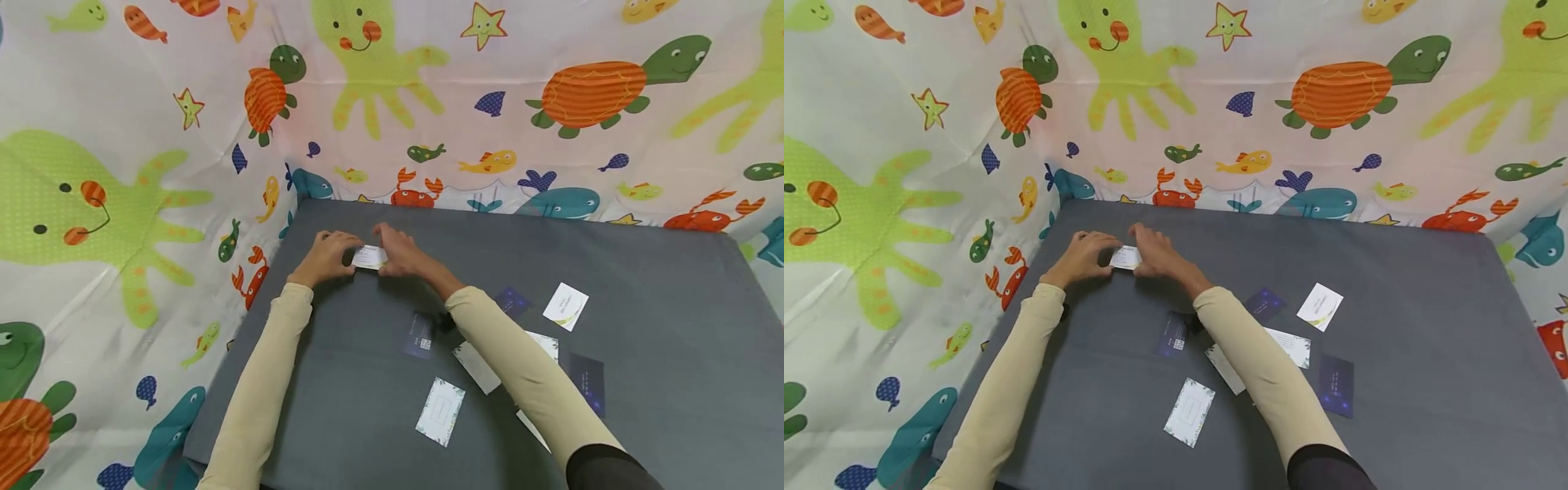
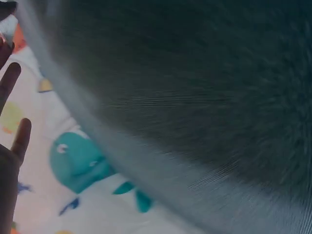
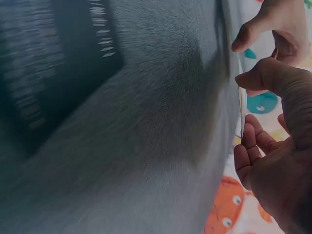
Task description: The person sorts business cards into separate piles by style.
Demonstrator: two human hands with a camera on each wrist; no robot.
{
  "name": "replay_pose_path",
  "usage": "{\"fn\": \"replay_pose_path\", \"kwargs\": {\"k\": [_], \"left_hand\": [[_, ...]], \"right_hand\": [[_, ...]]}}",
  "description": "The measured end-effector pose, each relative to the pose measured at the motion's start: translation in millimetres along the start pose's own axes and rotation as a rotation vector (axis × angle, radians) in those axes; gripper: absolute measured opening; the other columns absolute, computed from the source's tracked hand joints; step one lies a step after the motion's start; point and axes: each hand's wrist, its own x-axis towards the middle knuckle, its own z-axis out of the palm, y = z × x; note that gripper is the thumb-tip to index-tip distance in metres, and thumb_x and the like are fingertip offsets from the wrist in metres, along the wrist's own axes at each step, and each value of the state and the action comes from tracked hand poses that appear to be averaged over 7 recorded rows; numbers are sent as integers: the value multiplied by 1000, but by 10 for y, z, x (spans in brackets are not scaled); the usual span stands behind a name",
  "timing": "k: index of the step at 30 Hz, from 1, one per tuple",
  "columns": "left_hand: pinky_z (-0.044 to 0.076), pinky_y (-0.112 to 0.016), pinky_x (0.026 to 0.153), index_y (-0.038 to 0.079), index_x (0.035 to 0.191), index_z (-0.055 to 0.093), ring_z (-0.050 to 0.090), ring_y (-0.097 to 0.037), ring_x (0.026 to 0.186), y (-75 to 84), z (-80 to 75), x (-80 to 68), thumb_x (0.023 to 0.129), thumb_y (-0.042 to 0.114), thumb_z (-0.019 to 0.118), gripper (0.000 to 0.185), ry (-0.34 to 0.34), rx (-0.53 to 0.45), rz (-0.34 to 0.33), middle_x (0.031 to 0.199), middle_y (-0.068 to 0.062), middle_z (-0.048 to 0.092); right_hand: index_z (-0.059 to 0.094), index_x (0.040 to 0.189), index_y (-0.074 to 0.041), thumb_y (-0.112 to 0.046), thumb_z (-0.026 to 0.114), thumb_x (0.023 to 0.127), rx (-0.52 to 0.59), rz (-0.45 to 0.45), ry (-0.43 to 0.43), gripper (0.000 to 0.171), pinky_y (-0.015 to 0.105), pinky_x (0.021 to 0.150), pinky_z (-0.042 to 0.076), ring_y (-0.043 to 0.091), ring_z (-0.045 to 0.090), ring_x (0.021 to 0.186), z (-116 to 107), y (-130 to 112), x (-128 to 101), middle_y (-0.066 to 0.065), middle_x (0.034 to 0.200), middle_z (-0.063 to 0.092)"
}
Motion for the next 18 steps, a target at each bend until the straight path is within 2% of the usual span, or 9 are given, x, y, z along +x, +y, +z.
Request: {"fn": "replay_pose_path", "kwargs": {"k": [5, 12, 15, 18], "left_hand": [[32, -61, 112, 16, 142, 64, 52, -30, 142, -83, 144, -19, 94, 24, 77, 51, -33, -7, -61, 150, -7, 61], [33, -63, 111, 13, 143, 64, 50, -31, 146, -95, 204, -26, 98, 25, 73, 48, -111, -37, -49, 155, -7, 58], [32, -64, 111, 13, 144, 63, 50, -31, 145, -60, 185, -11, 98, 28, 72, 49, -86, -48, -67, 155, -8, 57], [34, -64, 111, 13, 142, 64, 53, -33, 142, 78, 111, 4, 98, 32, 72, 48, -27, -60, -92, 153, -9, 58]], "right_hand": [[35, 153, -7, -14, 81, 86, 8, 27, -48, 82, 54, 104, 42, 36, 58, 116, 108, 70, 151, 15, 131, 59], [36, 153, -10, -8, 72, 89, 7, 33, -91, 73, 54, 105, 40, 37, 55, 121, 239, 227, 165, 16, 135, 59], [39, 153, -11, -9, 74, 89, 7, -3, -61, 72, 55, 108, 39, 37, 52, 127, 184, 251, 141, 17, 139, 57], [43, 153, -10, -13, 78, 89, -19, -55, -18, 73, 57, 109, 38, 38, 48, 133, 15, 257, 34, 18, 147, 54]]}}
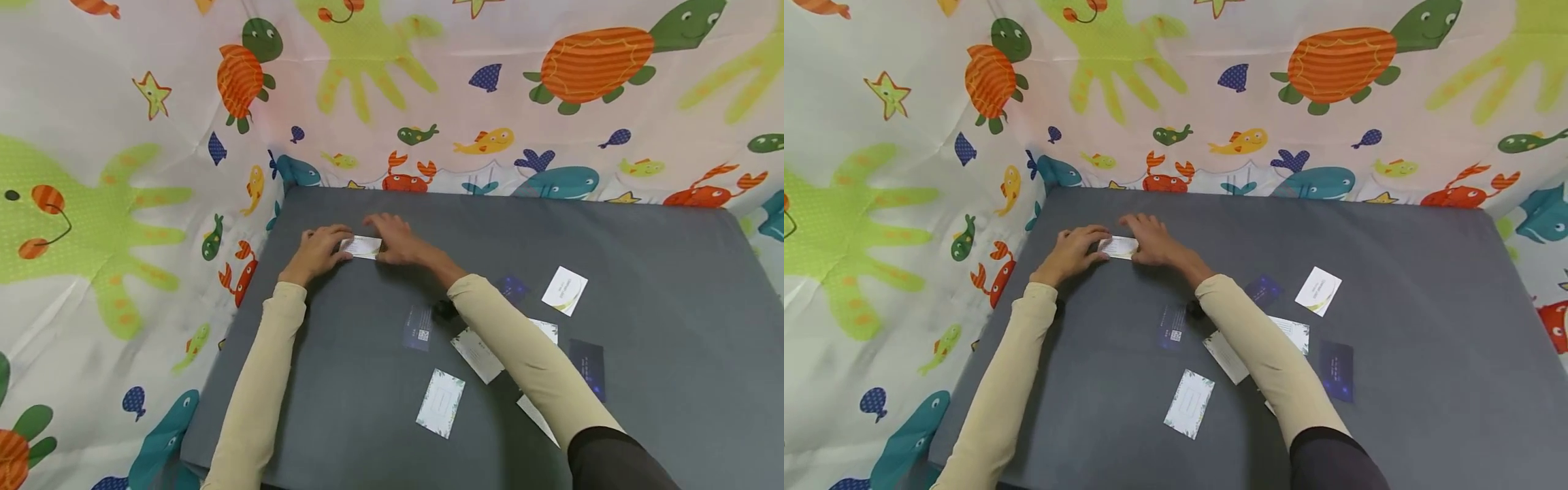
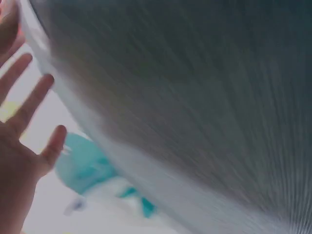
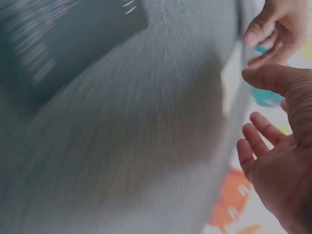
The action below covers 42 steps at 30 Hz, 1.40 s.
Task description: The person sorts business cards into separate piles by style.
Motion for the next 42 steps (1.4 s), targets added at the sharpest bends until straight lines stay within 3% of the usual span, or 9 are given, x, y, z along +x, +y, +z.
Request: {"fn": "replay_pose_path", "kwargs": {"k": [4, 10, 15, 19, 22, 26, 32, 37, 42], "left_hand": [[37, -63, 109, 15, 141, 64, 55, -32, 140, 495, -63, 48, 99, 36, 70, 47, 19, -18, 103, 149, -10, 61], [39, -57, 113, 16, 141, 65, 57, -26, 139, 1251, -36, 1, 99, 34, 71, 46, -71, -44, 363, 145, -6, 65], [45, -54, 111, 17, 141, 65, 63, -25, 132, 1716, 107, -18, 99, 34, 71, 45, -108, -15, 426, 141, -4, 67], [48, -52, 109, 19, 141, 64, 64, -23, 128, 1936, 239, 31, 100, 36, 70, 45, -129, 31, 467, 139, -2, 68], [48, -51, 107, 19, 141, 65, 65, -23, 126, 2032, 320, 124, 100, 35, 70, 43, -106, 56, 443, 138, -2, 69], [50, -51, 102, 14, 141, 61, 66, -26, 124, 2197, 482, 331, 102, 35, 67, 45, -34, 66, 337, 137, -5, 69], [51, -44, 88, 7, 133, 53, 65, -25, 108, 2432, 823, 459, 93, 57, 72, 67, 3, 167, 141, 122, -7, 68], [52, -41, 79, 9, 128, 53, 65, -24, 96, 2507, 886, 471, 86, 58, 79, 69, 31, 231, 127, 109, -6, 67], [53, -44, 78, 8, 133, 49, 66, -28, 90, 2540, 859, 496, 84, 43, 84, 70, -37, 123, 111, 104, -10, 66]], "right_hand": [[48, 149, -8, -14, 79, 90, -47, 10, 35, 67, 61, 109, 37, 41, 46, 135, -370, 24, -523, 20, 150, 52], [52, 144, -4, -13, 76, 93, -105, 57, 70, 57, 67, 103, 40, 48, 50, 129, -660, 133, -1396, 24, 142, 55], [53, 140, 1, -7, 75, 93, -114, 103, 96, 53, 65, 98, 45, 46, 58, 118, -683, 248, -1920, 26, 131, 62], [55, 138, 2, -4, 73, 91, -104, 110, 85, 51, 64, 96, 46, 44, 61, 114, -672, 326, -2160, 25, 124, 66], [55, 138, 1, -1, 71, 91, -114, 143, 122, 50, 67, 95, 45, 47, 61, 116, -673, 423, -2202, 25, 125, 67], [55, 139, 1, 11, 61, 87, -155, 189, 159, 53, 67, 98, 44, 46, 60, 125, -693, 662, -2107, 24, 133, 66], [52, 146, -6, 21, 53, 86, -221, 82, -22, 66, 63, 108, 44, 39, 61, 132, -646, 957, -1846, 19, 148, 61], [52, 146, -8, 17, 63, 83, -251, 73, -96, 69, 59, 103, 48, 34, 69, 114, -650, 1045, -1809, 16, 139, 68], [52, 145, -8, 9, 78, 82, -269, 101, -104, 71, 59, 102, 42, 35, 62, 122, -677, 1064, -1872, 14, 138, 66]]}}
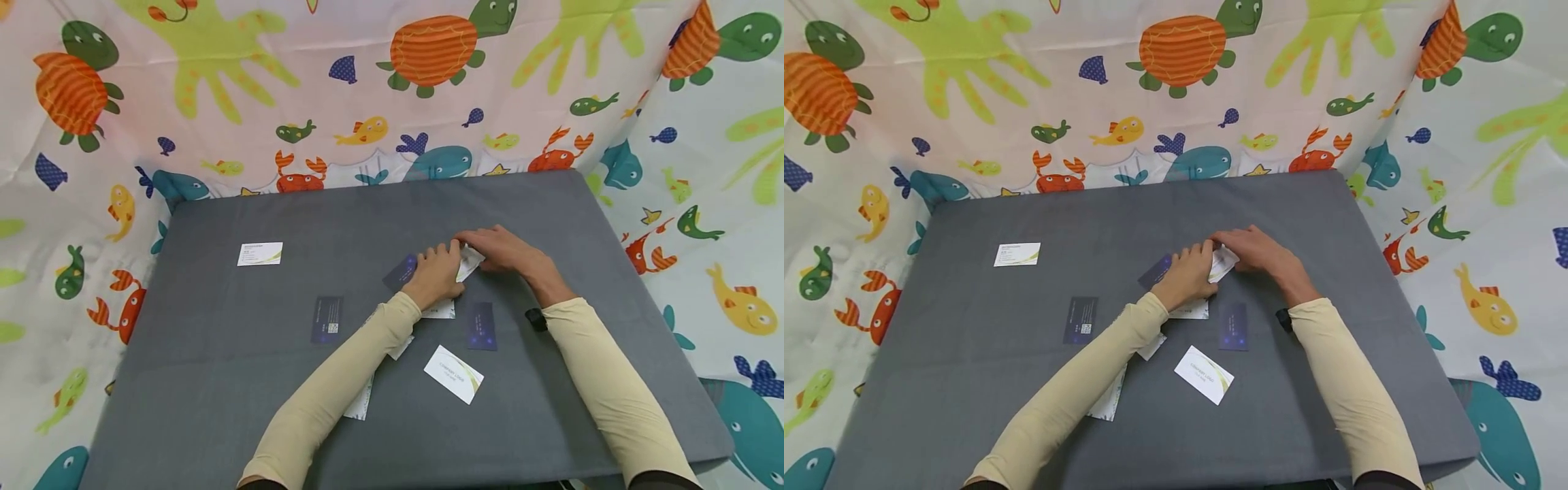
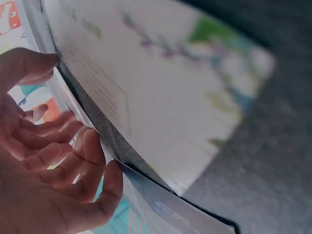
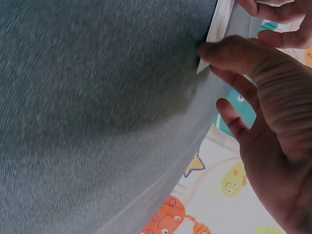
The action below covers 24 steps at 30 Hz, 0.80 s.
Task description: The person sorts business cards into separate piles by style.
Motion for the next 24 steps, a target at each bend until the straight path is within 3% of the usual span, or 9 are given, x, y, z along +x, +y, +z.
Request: {"fn": "replay_pose_path", "kwargs": {"k": [5, 9, 15, 19, 24], "left_hand": [[48, -49, 87, 10, 139, 42, 64, -34, 101, 0, -84, 71, 78, 38, 92, 83, -141, -177, -66, 117, -15, 61], [41, -46, 88, 11, 141, 41, 60, -33, 106, -41, -111, 108, 74, 38, 95, 90, -180, -183, -21, 122, -15, 59], [36, -48, 91, 13, 149, 41, 56, -33, 114, -277, -263, 21, 75, 35, 92, 92, -112, -138, 93, 140, -8, 60], [34, -50, 94, 12, 151, 42, 58, -32, 121, -430, -428, -68, 76, 28, 90, 90, -70, -186, 108, 146, -5, 60], [28, -53, 95, 11, 153, 40, 57, -29, 127, -600, -655, -200, 78, 22, 90, 90, -62, -250, 101, 147, -5, 61]], "right_hand": [[48, 147, -5, -5, 90, 73, -17, 6, -29, 85, 56, 101, 41, 34, 58, 116, -6, 41, 1, 13, 130, 65], [46, 147, -2, -16, 95, 68, -14, 0, 10, 94, 56, 103, 40, 33, 55, 115, 15, 23, -59, 16, 133, 63], [51, 142, 1, -17, 90, 64, 5, -14, 142, 89, 50, 93, 40, 31, 52, 103, -69, -148, -60, 13, 111, 61], [51, 141, 1, -16, 87, 66, 31, -22, 177, 85, 45, 87, 39, 29, 50, 96, -178, -280, -37, 12, 107, 57], [47, 143, 2, -16, 81, 71, 71, -48, 188, 81, 45, 89, 39, 28, 49, 97, -277, -442, 8, 14, 111, 57]]}}
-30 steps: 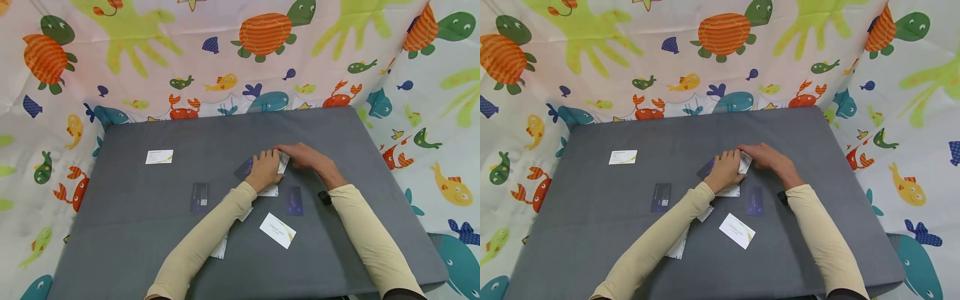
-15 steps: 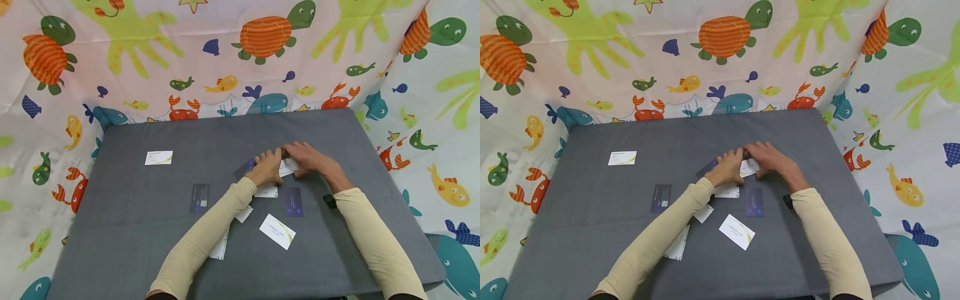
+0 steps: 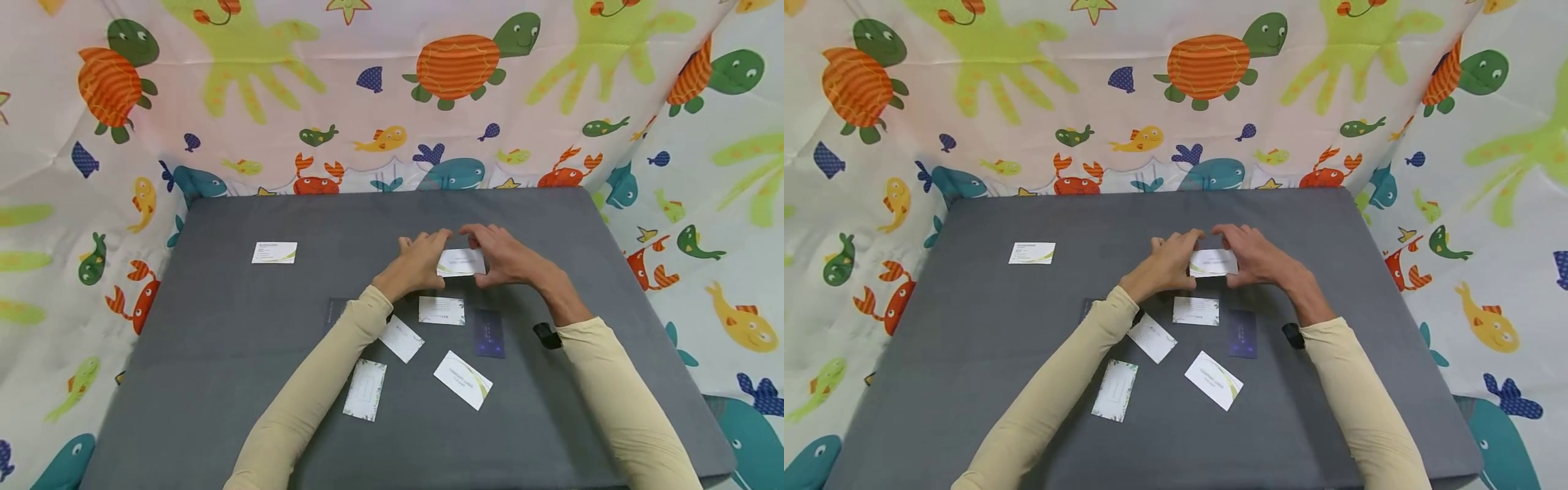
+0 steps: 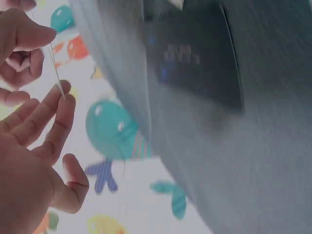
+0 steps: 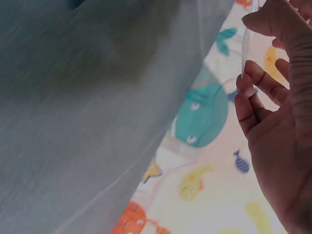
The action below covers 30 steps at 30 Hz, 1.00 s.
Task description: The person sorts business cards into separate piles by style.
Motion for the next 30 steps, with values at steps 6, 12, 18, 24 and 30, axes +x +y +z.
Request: {"fn": "replay_pose_path", "kwargs": {"k": [6, 12, 18, 24, 30], "left_hand": [[27, -56, 96, 12, 150, 42, 59, -27, 124, -376, -328, -406, 78, 15, 88, 85, 57, -33, -67, 134, -5, 67], [25, -52, 92, 12, 149, 44, 60, -27, 128, -913, -562, -819, 78, 10, 86, 83, 100, -25, -141, 140, -5, 67], [27, -56, 96, 12, 149, 45, 62, -30, 127, -1643, -835, -1195, 78, 3, 85, 82, 119, 24, -209, 136, -9, 69], [29, -54, 100, 16, 147, 45, 60, -28, 131, -2435, -1099, -1428, 83, 4, 85, 76, 51, 76, -280, 143, -9, 65], [34, -53, 100, 20, 148, 43, 61, -29, 133, -2966, -1178, -1619, 86, 9, 85, 75, -24, 108, -354, 145, -8, 64]], "right_hand": [[47, 143, 4, -15, 82, 71, 86, -68, 26, 82, 44, 88, 40, 27, 50, 97, 89, -369, 404, 14, 110, 58], [45, 145, 6, -18, 82, 76, 152, -179, 47, 82, 47, 89, 40, 29, 49, 99, 348, -743, 945, 16, 111, 57], [45, 147, 4, -22, 82, 77, 186, -236, 61, 83, 55, 97, 42, 34, 54, 106, 697, -1215, 1693, 21, 115, 60], [43, 150, -1, -26, 84, 81, 115, -210, 68, 84, 58, 102, 45, 36, 59, 111, 1042, -1669, 2459, 19, 121, 63], [40, 153, -5, -32, 83, 86, 64, -157, 19, 84, 58, 104, 47, 43, 59, 124, 1384, -2008, 2903, 23, 139, 60]]}}
